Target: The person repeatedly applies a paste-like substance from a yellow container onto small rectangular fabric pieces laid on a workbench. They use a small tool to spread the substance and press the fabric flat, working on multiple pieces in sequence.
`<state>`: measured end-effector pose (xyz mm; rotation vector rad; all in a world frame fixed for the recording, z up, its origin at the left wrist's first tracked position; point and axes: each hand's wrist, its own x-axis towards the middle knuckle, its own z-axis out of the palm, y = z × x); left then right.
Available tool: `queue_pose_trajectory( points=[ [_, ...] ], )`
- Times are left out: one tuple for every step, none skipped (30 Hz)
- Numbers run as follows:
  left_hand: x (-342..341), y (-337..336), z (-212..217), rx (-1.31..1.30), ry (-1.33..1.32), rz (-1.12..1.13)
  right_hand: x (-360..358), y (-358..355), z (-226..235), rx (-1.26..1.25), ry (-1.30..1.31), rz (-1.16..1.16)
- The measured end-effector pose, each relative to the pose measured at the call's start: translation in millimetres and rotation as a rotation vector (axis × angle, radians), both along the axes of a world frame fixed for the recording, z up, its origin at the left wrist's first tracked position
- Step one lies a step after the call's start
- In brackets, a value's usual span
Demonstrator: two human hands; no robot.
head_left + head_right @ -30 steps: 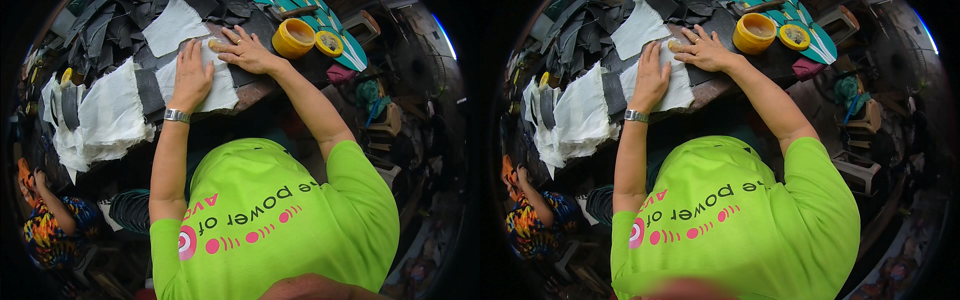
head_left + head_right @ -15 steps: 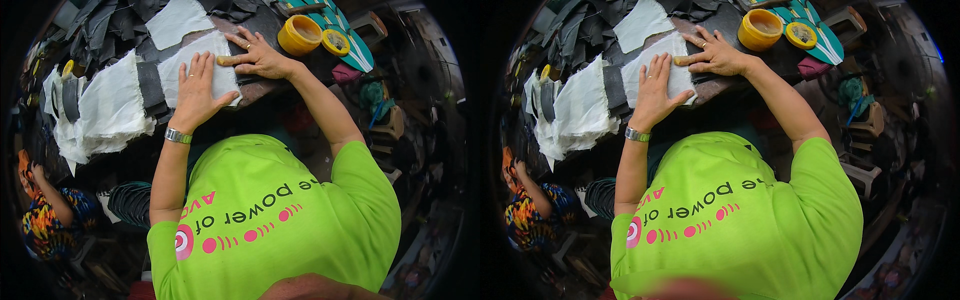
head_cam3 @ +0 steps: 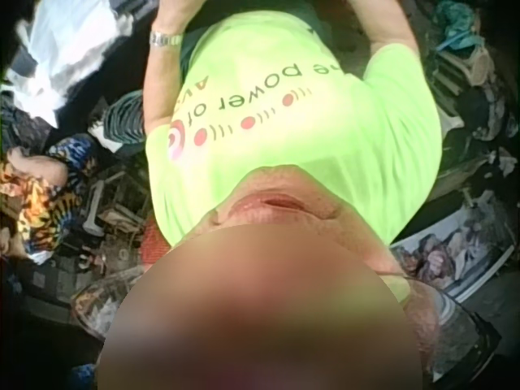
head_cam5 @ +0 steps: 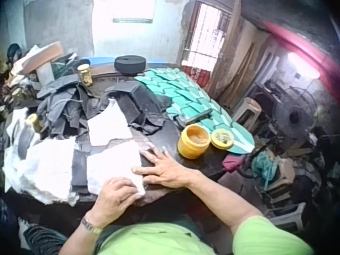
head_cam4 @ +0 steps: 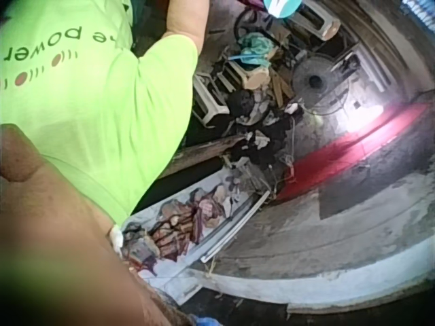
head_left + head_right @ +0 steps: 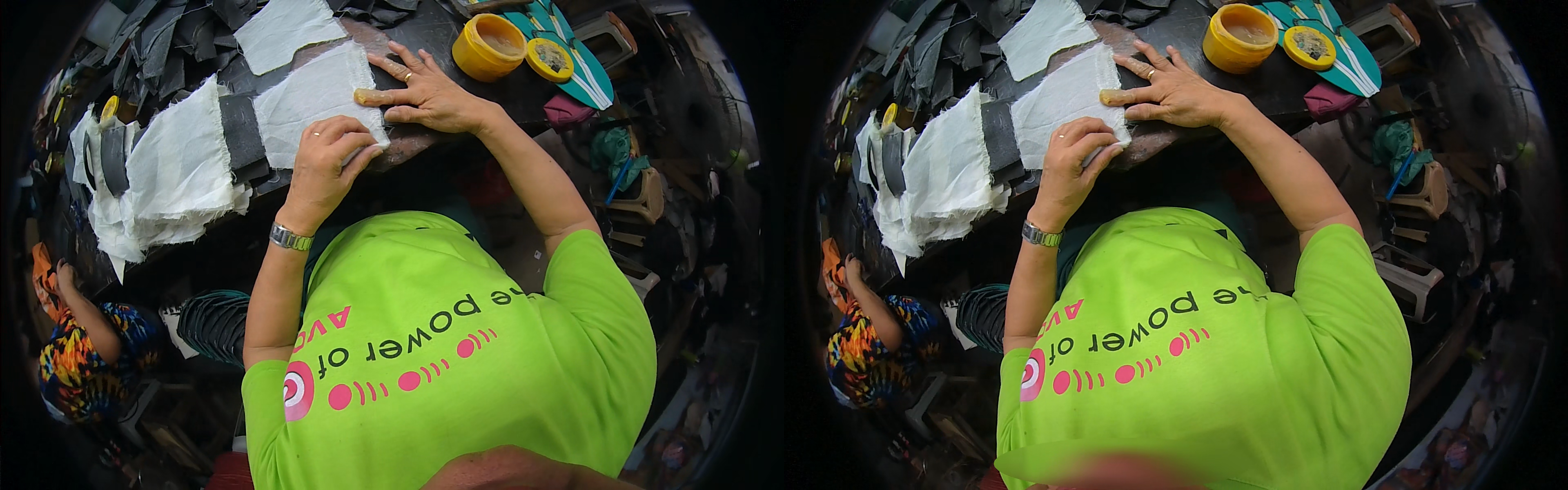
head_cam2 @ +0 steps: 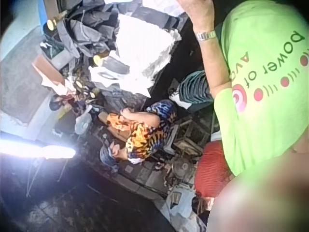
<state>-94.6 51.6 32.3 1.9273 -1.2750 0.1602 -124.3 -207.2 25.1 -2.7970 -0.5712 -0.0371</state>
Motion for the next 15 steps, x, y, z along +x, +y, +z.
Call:
queue_pose_trajectory(
  points=[
    [-0.4,-0.6,-1.6,-0.026,0.044,0.01,-0.4,0.0,0.2,0.006,-0.004,0.005],
    [-1.0,-1.1,-2.9,-0.052,0.089,0.021,-1.2,-0.1,0.6,-0.007,-0.022,0.011],
    [-1.9,-1.5,-3.9,-0.078,0.135,0.032,-2.0,0.0,0.8,-0.019,-0.039,0.017],
    [-2.9,-1.9,-4.4,-0.102,0.17,0.038,-2.8,0.6,0.9,-0.04,-0.053,0.022],
    [-4.1,-2.3,-4.6,-0.126,0.206,0.045,-4.4,0.4,1.6,-0.038,-0.066,0.034],
    [-5.1,-2.4,-4.6,-0.152,0.242,0.052,-6.0,0.6,2.2,-0.044,-0.074,0.044],
    [-5.6,-1.7,-4.2,-0.147,0.23,0.047,-8.1,1.2,2.9,-0.059,-0.086,0.052],
    [-6.0,-0.9,-3.7,-0.144,0.22,0.042,-10.4,1.4,3.9,-0.049,-0.082,0.071],
    [-6.2,-0.1,-3.1,-0.141,0.209,0.036,-13.3,2.5,4.6,-0.048,-0.081,0.087],
    [-6.2,0.9,-2.5,-0.128,0.189,0.035,-16.3,3.3,5.7,-0.046,-0.08,0.102],
    [-6.2,2.0,-2.0,-0.115,0.17,0.033,-19.2,4.5,6.5,-0.022,-0.083,0.11],
    [-6.4,3.0,-1.5,-0.104,0.157,0.033,-22.2,5.9,7.2,-0.02,-0.073,0.108],
    [-7.3,3.7,-1.2,-0.111,0.199,0.028,-25.0,6.6,8.4,-0.015,-0.071,0.115],
    [-7.7,4.6,-0.6,-0.121,0.245,0.025,-27.4,7.6,9.3,-0.014,-0.071,0.123],
    [-8.2,4.9,0.1,-0.132,0.29,0.023,-30.6,9.1,10.1,-0.033,-0.078,0.125]
  ],
)
